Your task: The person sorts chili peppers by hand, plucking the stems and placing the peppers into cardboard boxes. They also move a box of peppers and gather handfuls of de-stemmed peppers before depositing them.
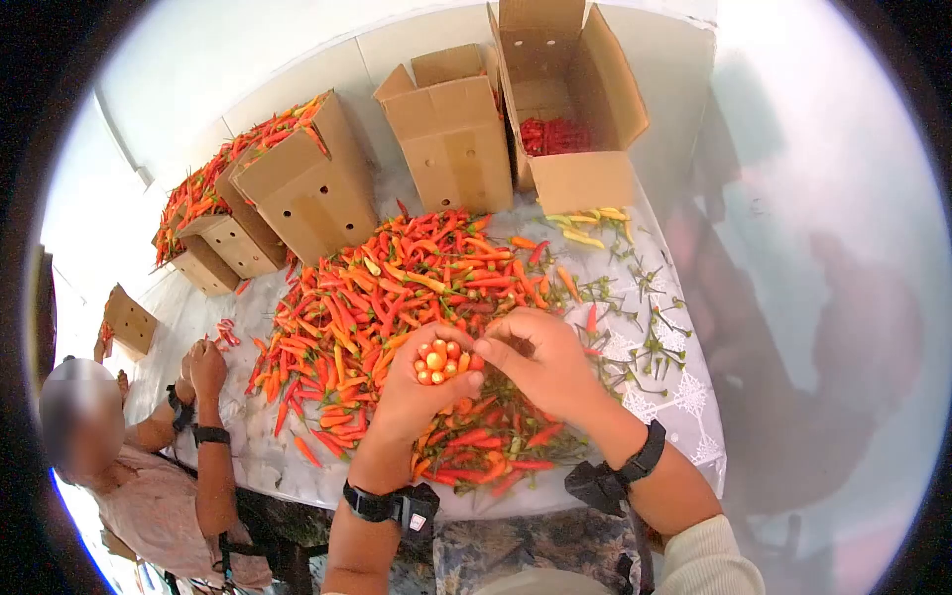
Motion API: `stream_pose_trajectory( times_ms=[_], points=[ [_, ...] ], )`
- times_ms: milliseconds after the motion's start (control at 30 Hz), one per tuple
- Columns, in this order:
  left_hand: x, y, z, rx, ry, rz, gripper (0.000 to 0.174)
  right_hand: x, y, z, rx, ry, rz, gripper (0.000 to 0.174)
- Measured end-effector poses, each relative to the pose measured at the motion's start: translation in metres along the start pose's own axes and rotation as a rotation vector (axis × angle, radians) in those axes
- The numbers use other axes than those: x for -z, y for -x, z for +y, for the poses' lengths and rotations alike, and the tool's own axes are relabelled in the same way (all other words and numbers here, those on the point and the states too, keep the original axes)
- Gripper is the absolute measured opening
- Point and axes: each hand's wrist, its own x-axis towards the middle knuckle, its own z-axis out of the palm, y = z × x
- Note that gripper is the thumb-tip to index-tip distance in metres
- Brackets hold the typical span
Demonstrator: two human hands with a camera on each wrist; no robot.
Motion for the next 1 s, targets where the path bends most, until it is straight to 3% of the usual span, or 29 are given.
stream_pose_trajectory(
  times_ms=[267,667,800,900,1000],
  points=[
    [-0.003,0.004,0.007,0.049,0.073,-0.047,0.03,0.0,-0.002,0.012,-0.129,-0.271,-0.082,0.028],
    [0.001,0.006,0.008,0.086,0.085,-0.081,0.03,0.003,0.0,0.007,-0.427,-0.661,-0.143,0.02],
    [0.001,0.003,0.01,-0.003,0.182,0.04,0.029,0.021,-0.006,0.006,-0.241,-0.308,0.138,0.023],
    [0.005,0.004,0.011,-0.005,0.341,0.088,0.03,0.03,-0.012,0.016,0.062,0.083,0.233,0.02],
    [0.006,0.003,0.009,-0.049,0.366,0.16,0.026,0.034,-0.002,0.008,0.043,0.445,0.169,0.025]
  ],
)
